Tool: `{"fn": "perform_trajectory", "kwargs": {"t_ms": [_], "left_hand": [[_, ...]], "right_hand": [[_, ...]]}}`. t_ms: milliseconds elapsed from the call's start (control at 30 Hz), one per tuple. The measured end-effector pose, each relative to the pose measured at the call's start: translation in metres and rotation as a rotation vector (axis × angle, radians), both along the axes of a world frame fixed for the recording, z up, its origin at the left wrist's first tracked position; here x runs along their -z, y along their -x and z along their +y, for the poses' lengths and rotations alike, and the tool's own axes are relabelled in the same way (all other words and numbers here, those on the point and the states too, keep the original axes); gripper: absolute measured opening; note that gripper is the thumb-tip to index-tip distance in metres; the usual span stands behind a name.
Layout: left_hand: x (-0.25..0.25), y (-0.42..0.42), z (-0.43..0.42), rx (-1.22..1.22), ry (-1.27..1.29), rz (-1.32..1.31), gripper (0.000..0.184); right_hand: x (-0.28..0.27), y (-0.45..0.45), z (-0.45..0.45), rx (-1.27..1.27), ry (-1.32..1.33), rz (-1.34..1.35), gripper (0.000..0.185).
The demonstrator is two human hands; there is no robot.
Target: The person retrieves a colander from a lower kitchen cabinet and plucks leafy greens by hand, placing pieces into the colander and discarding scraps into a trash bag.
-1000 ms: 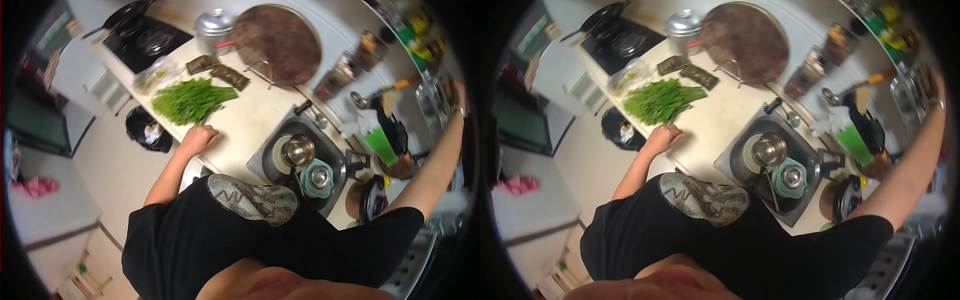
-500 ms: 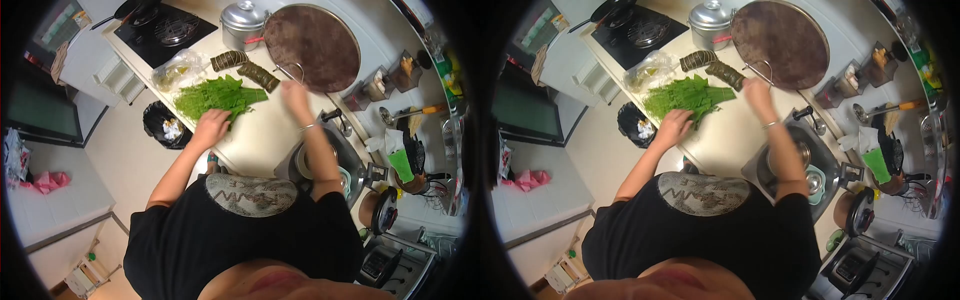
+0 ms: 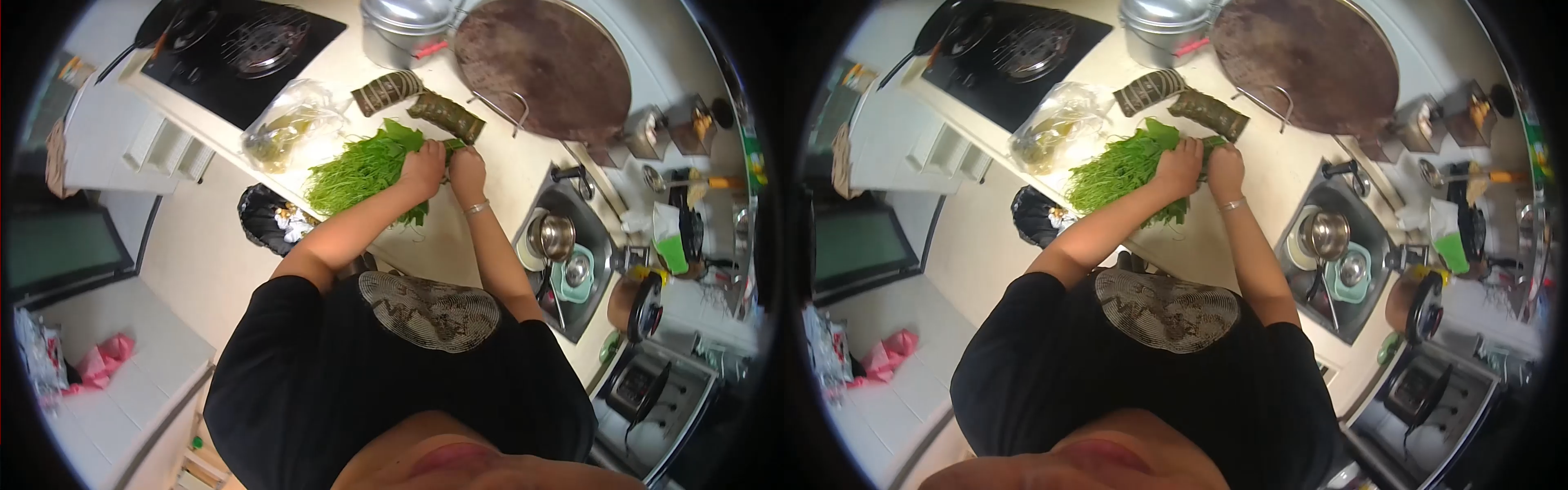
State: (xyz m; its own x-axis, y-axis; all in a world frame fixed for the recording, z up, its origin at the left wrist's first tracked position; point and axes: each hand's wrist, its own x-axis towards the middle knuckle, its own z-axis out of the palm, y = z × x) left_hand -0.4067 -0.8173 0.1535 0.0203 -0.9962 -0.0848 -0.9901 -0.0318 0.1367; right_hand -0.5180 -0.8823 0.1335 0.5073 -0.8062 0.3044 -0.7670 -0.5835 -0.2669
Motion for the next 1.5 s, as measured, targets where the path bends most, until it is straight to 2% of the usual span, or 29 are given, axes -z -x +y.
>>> {"fn": "perform_trajectory", "kwargs": {"t_ms": [133, 200, 267, 333, 400, 467, 533, 600, 633, 767, 833, 867, 900, 933, 967, 1100, 1200, 1267, 1333, 1367, 1400, 1467, 1500], "left_hand": [[-0.002, 0.0, 0.0, 0.008, 0.017, 0.016, 0.076], [-0.008, -0.002, 0.004, 0.059, -0.026, 0.02, 0.076], [-0.005, -0.001, 0.009, 0.093, 0.005, -0.006, 0.075], [-0.004, -0.003, 0.016, 0.122, 0.032, -0.031, 0.075], [-0.008, -0.011, 0.022, 0.265, 0.009, -0.09, 0.073], [-0.006, -0.021, 0.016, 0.352, 0.046, -0.103, 0.074], [-0.01, -0.022, 0.014, 0.415, 0.071, -0.116, 0.074], [-0.024, -0.019, 0.011, 0.409, -0.038, -0.15, 0.078], [-0.015, -0.014, 0.016, 0.342, 0.05, -0.187, 0.08], [-0.066, 0.024, 0.069, 0.165, 0.107, -0.214, 0.073], [-0.083, 0.04, 0.091, 0.164, 0.158, 0.217, 0.053], [-0.082, 0.041, 0.097, 0.141, 0.156, 0.212, 0.053], [-0.078, 0.042, 0.103, 0.152, 0.101, 0.345, 0.044], [-0.073, 0.042, 0.11, 0.163, 0.048, 0.479, 0.035], [-0.067, 0.043, 0.121, 0.143, 0.236, 0.682, 0.024], [-0.052, 0.024, 0.167, -0.058, 0.28, 0.702, 0.016], [-0.047, -0.015, 0.216, -0.346, 0.254, 0.55, 0.017], [-0.024, -0.048, 0.247, -0.602, 0.227, 0.309, 0.018], [0.001, -0.086, 0.273, -0.738, 0.238, 0.265, 0.02], [0.011, -0.103, 0.281, -0.823, 0.162, 0.289, 0.023], [0.023, -0.123, 0.286, -0.807, 0.035, 0.28, 0.036], [0.038, -0.145, 0.288, -0.831, -0.183, 0.112, 0.052], [0.044, -0.155, 0.287, -0.764, -0.145, 0.095, 0.062]], "right_hand": [[-0.003, 0.005, -0.003, 0.149, 0.041, -0.069, 0.011], [0.0, 0.014, -0.007, 0.293, -0.034, -0.071, 0.013], [0.008, 0.035, -0.013, 0.317, -0.052, -0.106, 0.015], [0.021, 0.068, -0.026, 0.502, -0.119, -0.042, 0.017], [0.005, 0.112, -0.036, 0.671, -0.247, -0.068, 0.018], [0.007, 0.156, -0.048, 0.583, -0.323, -0.191, 0.02], [-0.014, 0.163, -0.035, 0.532, -0.352, -0.255, 0.019], [-0.037, 0.154, -0.016, 0.45, -0.38, -0.325, 0.018], [-0.045, 0.145, -0.001, 0.376, -0.425, -0.388, 0.015], [-0.048, 0.122, 0.055, 0.02, -0.627, -0.465, 0.013], [-0.052, 0.113, 0.08, -0.103, -0.714, -0.507, 0.016], [-0.056, 0.11, 0.091, -0.157, -0.904, -0.61, 0.017], [-0.058, 0.106, 0.098, -0.208, -1.098, -0.71, 0.018], [-0.058, 0.103, 0.103, -0.227, -1.11, -0.701, 0.018], [-0.057, 0.102, 0.109, -0.234, -1.154, -0.702, 0.019], [-0.051, 0.086, 0.128, -0.248, -1.272, -0.687, 0.024], [-0.04, 0.074, 0.146, -0.305, -1.228, -0.585, 0.029], [-0.04, 0.07, 0.161, -0.308, -1.205, -0.598, 0.03], [-0.04, 0.07, 0.174, -0.292, -1.171, -0.609, 0.03], [-0.039, 0.073, 0.179, -0.311, -1.18, -0.575, 0.03], [-0.037, 0.074, 0.184, -0.33, -1.187, -0.541, 0.031], [-0.031, 0.078, 0.19, -0.283, -1.121, -0.504, 0.029], [-0.028, 0.082, 0.197, -0.236, -1.068, -0.461, 0.027]]}}
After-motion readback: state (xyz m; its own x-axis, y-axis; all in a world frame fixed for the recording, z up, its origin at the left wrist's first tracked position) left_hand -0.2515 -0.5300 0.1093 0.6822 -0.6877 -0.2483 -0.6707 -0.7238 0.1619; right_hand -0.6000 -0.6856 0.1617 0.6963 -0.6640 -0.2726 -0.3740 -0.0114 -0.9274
